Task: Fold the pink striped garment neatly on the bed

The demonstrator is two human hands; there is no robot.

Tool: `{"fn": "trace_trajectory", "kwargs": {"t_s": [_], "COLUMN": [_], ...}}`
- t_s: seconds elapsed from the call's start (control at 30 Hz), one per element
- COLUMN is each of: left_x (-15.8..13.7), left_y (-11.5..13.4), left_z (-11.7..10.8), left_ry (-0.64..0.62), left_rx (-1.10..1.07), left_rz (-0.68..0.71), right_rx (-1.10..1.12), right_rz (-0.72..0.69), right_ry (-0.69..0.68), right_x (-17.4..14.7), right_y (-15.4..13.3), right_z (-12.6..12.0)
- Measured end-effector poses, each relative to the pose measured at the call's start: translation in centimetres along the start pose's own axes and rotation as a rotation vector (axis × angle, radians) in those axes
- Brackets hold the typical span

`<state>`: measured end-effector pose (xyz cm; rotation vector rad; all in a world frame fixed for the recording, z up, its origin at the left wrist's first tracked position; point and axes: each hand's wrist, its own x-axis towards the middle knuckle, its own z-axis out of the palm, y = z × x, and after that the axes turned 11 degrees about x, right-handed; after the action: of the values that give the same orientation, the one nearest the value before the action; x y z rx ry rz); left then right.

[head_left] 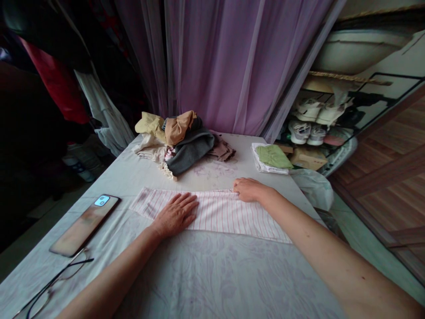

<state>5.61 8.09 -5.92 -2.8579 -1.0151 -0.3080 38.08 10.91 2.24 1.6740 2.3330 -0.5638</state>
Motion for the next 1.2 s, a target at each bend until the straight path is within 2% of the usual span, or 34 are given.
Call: {"fn": "trace_trajectory", "kwargs": {"t_s": [0.1,0.27,0.43,0.7,0.77,0.87,0.93,1.07,1.2], "left_x": [0.0,0.0,-0.1,0.2,0.1,0.2,0.2,0.4,-0.5], "left_y": [0.0,0.1,0.2,0.5,0.5,0.5,0.5,0.1,-1.8], "left_z": [-0.1,-0.4,-0.3,-0.3,-0.3,-0.1,-0.1,-0.2,-0.8], "left_ry": [-0.004,-0.005,0.0,-0.087,-0.087,-0.073,-0.074,-0.103,-0.077], "left_rx": [-0.004,-0.025,-0.028,0.041,0.043,0.033,0.022,0.014,0.045], "left_rz": [-0.004,-0.002,-0.016,-0.107,-0.112,-0.114,-0.111,-0.129,-0.272], "right_rx": [-0.158,0.005,0.113,0.302,0.307,0.265,0.206,0.096,0.061], "right_rz": [0.046,0.146,0.188,0.354,0.317,0.111,0.053,0.193,0.229], "right_ry": [-0.002,0.065,0.175,0.467,0.617,0.815,0.777,0.606,0.576], "right_x": [-0.5,-0.1,0.8,0.5,-0.1,-1.3,-1.9,-2.3,-2.2], "right_y": [-0.6,0.4,1.7,1.5,0.6,-1.6,-3.3,-5.3,-5.3], "right_z": [-1.1,-1.3,0.6,5.2,6.4,8.2,9.3,10.6,10.8]}}
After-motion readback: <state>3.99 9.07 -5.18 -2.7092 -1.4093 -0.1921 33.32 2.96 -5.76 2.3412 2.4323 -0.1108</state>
